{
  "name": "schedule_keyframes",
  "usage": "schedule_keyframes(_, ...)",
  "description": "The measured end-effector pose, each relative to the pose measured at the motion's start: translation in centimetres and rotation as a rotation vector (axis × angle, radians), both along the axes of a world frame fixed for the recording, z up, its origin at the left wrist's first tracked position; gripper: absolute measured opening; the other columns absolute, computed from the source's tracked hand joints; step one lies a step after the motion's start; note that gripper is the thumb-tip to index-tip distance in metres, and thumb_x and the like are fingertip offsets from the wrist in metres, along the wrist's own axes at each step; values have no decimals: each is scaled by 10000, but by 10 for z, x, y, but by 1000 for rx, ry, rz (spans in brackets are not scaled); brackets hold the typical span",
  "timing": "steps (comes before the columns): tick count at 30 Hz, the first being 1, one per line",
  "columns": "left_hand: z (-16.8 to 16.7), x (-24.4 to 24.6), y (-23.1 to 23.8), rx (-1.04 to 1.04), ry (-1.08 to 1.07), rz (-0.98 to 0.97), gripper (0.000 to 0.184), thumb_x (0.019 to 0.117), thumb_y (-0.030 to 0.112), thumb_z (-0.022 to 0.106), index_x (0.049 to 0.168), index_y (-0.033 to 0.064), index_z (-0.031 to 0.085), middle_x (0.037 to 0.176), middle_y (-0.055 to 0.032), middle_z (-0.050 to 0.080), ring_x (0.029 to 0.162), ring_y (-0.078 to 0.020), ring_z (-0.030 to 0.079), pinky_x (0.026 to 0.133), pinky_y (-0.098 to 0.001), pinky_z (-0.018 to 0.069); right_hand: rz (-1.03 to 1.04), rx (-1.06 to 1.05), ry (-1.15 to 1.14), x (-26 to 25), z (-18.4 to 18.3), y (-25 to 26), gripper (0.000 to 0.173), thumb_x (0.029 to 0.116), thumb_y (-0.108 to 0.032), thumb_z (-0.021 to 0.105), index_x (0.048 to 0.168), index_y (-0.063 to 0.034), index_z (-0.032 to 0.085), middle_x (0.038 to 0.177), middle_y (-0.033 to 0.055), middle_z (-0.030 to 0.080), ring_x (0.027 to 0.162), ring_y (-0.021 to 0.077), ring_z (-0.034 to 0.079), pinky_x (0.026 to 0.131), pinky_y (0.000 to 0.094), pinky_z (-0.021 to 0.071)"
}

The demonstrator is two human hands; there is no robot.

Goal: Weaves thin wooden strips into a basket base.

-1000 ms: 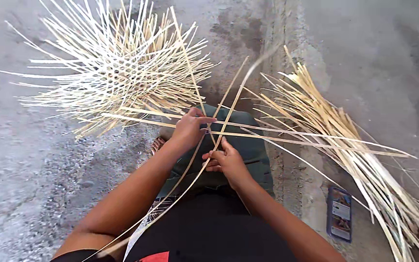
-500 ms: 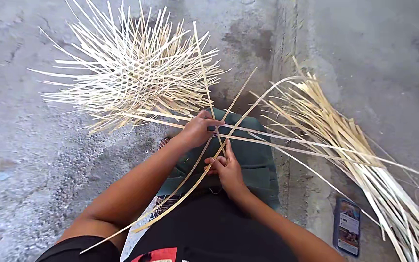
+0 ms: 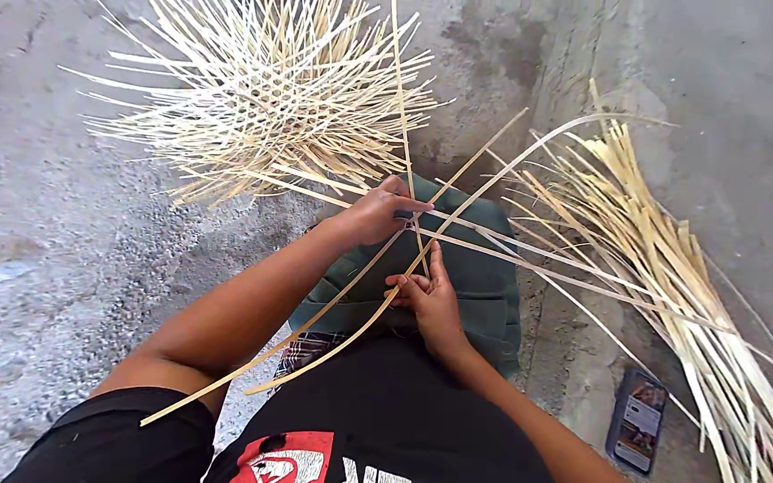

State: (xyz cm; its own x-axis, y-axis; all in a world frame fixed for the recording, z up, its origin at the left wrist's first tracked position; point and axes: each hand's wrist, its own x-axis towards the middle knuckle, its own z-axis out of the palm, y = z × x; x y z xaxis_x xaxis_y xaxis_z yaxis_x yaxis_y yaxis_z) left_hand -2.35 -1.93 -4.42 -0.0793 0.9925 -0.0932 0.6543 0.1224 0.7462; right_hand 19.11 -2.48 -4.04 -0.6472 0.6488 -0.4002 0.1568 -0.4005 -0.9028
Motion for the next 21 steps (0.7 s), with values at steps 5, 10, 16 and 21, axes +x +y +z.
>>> schedule_keyframes(5, -2, 11, -2, 21, 138, 78, 475, 947, 73, 681, 1332, 350, 692, 1377, -119, 560, 1190, -359, 585, 909, -606, 521, -14, -67, -5, -8, 8, -7, 940, 982, 42, 616, 1643, -126, -31, 923, 207, 734, 755, 278, 765, 738, 372, 663)
schedule_keyframes(10, 5, 23, -5, 9, 316, 108, 487, 976, 95, 639, 1359, 395, 661, 1365, -106, 578, 1138, -379, 592, 865, -595, 511, -37, -106, 0, -17, 10, -10, 944, 977, 42, 629, 1639, -149, -17, 940, 209, 734, 743, 286, 765, 718, 373, 667)
schedule_keyframes(16, 21, 41, -5, -53, 536, 148, 479, 995, 125, 637, 1370, 423, 641, 1364, -79, 614, 1208, -386, 560, 913, -607, 437, -26, -163, 10, -22, 13, -13, 1025, 969, 36, 649, 1641, -161, -99, 956, 193, 740, 742, 271, 766, 712, 367, 670)
schedule_keyframes(21, 13, 29, -1, 17, 353, 62, 480, 969, 29, 638, 1362, 301, 672, 1362, -192, 573, 1130, -391, 633, 935, -561, 542, 45, -239, 0, -15, 17, -9, 1089, 959, 47, 648, 1628, -188, -178, 906, 182, 735, 727, 269, 764, 694, 367, 670)
